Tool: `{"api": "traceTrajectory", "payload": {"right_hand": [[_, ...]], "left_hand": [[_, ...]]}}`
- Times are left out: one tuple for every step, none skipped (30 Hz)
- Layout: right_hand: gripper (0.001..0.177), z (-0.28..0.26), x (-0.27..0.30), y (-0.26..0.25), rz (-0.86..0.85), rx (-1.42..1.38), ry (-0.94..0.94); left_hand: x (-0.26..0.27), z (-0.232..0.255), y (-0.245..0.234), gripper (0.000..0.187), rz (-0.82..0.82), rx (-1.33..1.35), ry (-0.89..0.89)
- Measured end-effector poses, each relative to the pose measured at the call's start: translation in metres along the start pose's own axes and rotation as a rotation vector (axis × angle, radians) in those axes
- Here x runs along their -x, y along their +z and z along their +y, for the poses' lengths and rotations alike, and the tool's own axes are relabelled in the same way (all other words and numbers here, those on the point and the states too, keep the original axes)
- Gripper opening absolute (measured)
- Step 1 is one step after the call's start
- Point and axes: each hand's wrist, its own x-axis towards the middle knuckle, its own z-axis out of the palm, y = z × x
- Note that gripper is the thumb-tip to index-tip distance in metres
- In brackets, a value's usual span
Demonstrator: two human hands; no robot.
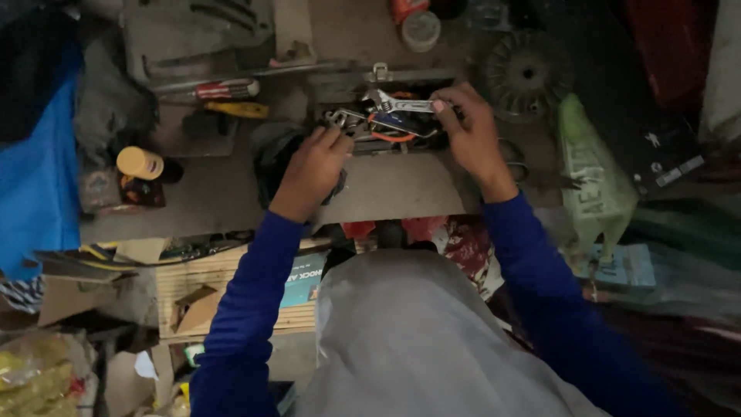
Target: Repairing and assembling engine components on a workbench, including applying lubricant to a piston.
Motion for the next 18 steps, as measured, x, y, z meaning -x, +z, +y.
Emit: {"api": "traceTrajectory", "payload": {"right_hand": [[0.025, 0.001, -0.004, 0.003, -0.015, -0.002, -0.010], [0.025, 0.001, -0.008, 0.006, -0.033, -0.018, 0.032], [0.024, 0.001, -0.012, 0.010, -0.048, -0.033, 0.073], [0.024, 0.001, -0.016, 0.013, -0.059, -0.036, 0.063], [0.024, 0.000, -0.015, 0.014, -0.071, 0.035, 0.016], [0.024, 0.001, -0.014, 0.015, -0.083, 0.106, -0.032], [0.024, -0.004, -0.016, 0.020, -0.087, 0.107, -0.032], [0.024, -0.009, -0.018, 0.025, -0.093, 0.121, -0.052], [0.024, -0.015, -0.018, 0.028, -0.098, 0.137, -0.067], [0.024, -0.014, -0.018, 0.030, -0.101, 0.140, -0.062], [0.023, -0.013, -0.023, 0.033, -0.125, 0.063, -0.024], [0.023, -0.012, -0.027, 0.035, -0.148, -0.014, 0.014], [0.023, -0.010, -0.028, 0.033, -0.150, -0.014, 0.012], [0.023, -0.008, -0.028, 0.030, -0.169, -0.033, 0.059], [0.025, -0.005, -0.027, 0.027, -0.186, -0.051, 0.109], [0.025, -0.001, -0.024, 0.022, -0.186, -0.051, 0.110], [0.024, 0.004, -0.022, 0.017, -0.163, -0.012, 0.068], [0.024, 0.008, -0.019, 0.012, -0.140, 0.027, 0.027]], "left_hand": [[0.004, 0.001, -0.003, 0.014, 0.009, -0.004, -0.015], [0.007, 0.002, -0.007, 0.018, 0.078, 0.045, -0.055], [0.010, 0.001, -0.012, 0.022, 0.146, 0.093, -0.091], [0.008, 0.002, -0.019, 0.022, 0.155, 0.087, -0.101], [0.008, 0.005, -0.023, 0.031, 0.237, 0.095, -0.091], [0.006, 0.009, -0.026, 0.041, 0.319, 0.103, -0.081], [0.001, 0.010, -0.030, 0.041, 0.320, 0.104, -0.085], [-0.005, 0.013, -0.034, 0.049, 0.328, 0.064, -0.047], [-0.011, 0.016, -0.037, 0.058, 0.333, 0.027, -0.009], [-0.015, 0.017, -0.034, 0.058, 0.332, 0.032, -0.012], [-0.021, 0.016, -0.033, 0.058, 0.312, 0.019, 0.002], [-0.028, 0.015, -0.032, 0.058, 0.291, 0.005, 0.017], [-0.027, 0.007, -0.020, 0.058, 0.293, 0.004, 0.015], [-0.027, -0.001, -0.008, 0.047, 0.242, 0.008, -0.030], [-0.027, -0.009, 0.005, 0.037, 0.189, 0.014, -0.073], [-0.025, -0.011, 0.008, 0.037, 0.188, 0.014, -0.073], [-0.024, -0.014, 0.010, 0.031, 0.207, -0.009, -0.055], [-0.024, -0.017, 0.013, 0.026, 0.225, -0.033, -0.037]]}}
